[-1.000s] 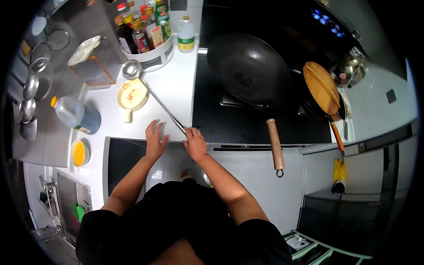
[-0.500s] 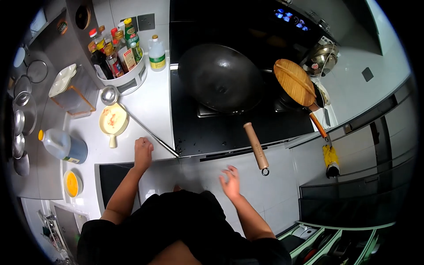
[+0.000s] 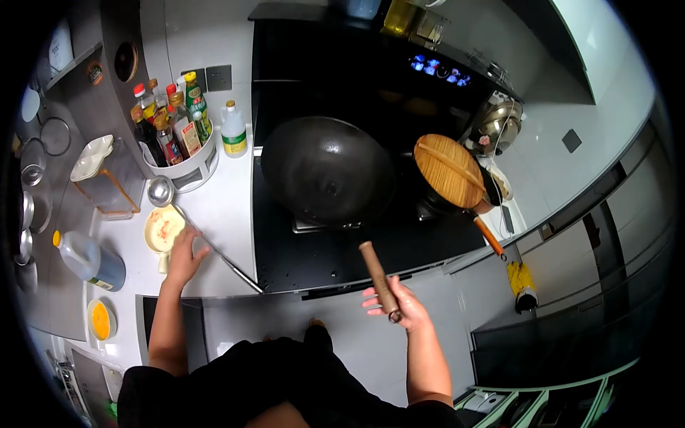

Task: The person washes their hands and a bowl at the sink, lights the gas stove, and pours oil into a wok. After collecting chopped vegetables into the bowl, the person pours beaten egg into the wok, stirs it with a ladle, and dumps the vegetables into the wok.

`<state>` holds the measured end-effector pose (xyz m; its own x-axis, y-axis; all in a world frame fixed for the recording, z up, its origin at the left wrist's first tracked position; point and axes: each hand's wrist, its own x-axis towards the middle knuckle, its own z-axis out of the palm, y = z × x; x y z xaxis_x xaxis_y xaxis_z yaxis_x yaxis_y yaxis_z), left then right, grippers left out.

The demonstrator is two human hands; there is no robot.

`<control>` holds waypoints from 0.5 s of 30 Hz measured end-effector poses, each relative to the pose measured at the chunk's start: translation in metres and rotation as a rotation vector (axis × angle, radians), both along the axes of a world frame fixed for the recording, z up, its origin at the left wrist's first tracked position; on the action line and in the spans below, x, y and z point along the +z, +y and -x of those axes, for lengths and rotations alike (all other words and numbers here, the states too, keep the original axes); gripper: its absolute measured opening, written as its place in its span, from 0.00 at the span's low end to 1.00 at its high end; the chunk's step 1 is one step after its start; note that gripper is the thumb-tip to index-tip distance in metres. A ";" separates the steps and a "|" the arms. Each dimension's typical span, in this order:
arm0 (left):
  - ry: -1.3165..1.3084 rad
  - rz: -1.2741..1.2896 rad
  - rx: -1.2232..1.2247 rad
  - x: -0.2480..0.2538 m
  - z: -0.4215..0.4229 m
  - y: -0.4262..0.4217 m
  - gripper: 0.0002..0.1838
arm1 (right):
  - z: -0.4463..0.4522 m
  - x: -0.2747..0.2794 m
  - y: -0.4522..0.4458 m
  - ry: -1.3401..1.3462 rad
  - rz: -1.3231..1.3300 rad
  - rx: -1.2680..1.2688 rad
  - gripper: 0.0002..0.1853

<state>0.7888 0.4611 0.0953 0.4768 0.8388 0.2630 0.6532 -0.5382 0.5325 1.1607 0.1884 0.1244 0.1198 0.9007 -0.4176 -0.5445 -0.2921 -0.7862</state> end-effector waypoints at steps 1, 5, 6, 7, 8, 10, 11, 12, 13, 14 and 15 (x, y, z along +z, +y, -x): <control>-0.108 0.083 -0.016 -0.002 -0.004 -0.003 0.19 | -0.004 0.000 0.007 0.031 0.058 -0.011 0.29; -0.141 0.181 0.001 -0.005 -0.020 -0.029 0.20 | -0.001 0.008 0.021 0.021 0.101 0.110 0.19; -0.105 0.133 0.008 -0.013 -0.019 -0.031 0.20 | 0.002 0.008 0.021 -0.028 0.126 0.076 0.18; -0.100 0.145 0.023 -0.014 -0.020 -0.035 0.20 | 0.007 0.010 0.022 -0.075 0.152 0.046 0.17; -0.143 0.150 0.013 -0.013 -0.020 -0.038 0.20 | 0.013 0.016 0.022 -0.088 0.141 0.017 0.14; -0.161 0.190 0.037 -0.007 -0.020 -0.047 0.20 | 0.014 0.013 0.022 -0.092 0.145 0.020 0.14; -0.148 0.180 0.050 -0.006 -0.018 -0.049 0.20 | 0.015 0.012 0.022 -0.112 0.122 0.008 0.14; -0.140 0.175 0.064 -0.007 -0.017 -0.050 0.20 | 0.018 0.014 0.022 -0.092 0.131 -0.001 0.14; -0.135 0.166 0.076 -0.007 -0.015 -0.052 0.20 | 0.022 0.016 0.023 -0.086 0.143 0.006 0.14; -0.129 0.175 0.083 -0.008 -0.014 -0.056 0.20 | 0.026 0.018 0.024 -0.084 0.144 -0.016 0.13; -0.123 0.192 0.100 -0.008 -0.013 -0.058 0.20 | 0.028 0.018 0.024 -0.082 0.142 -0.039 0.12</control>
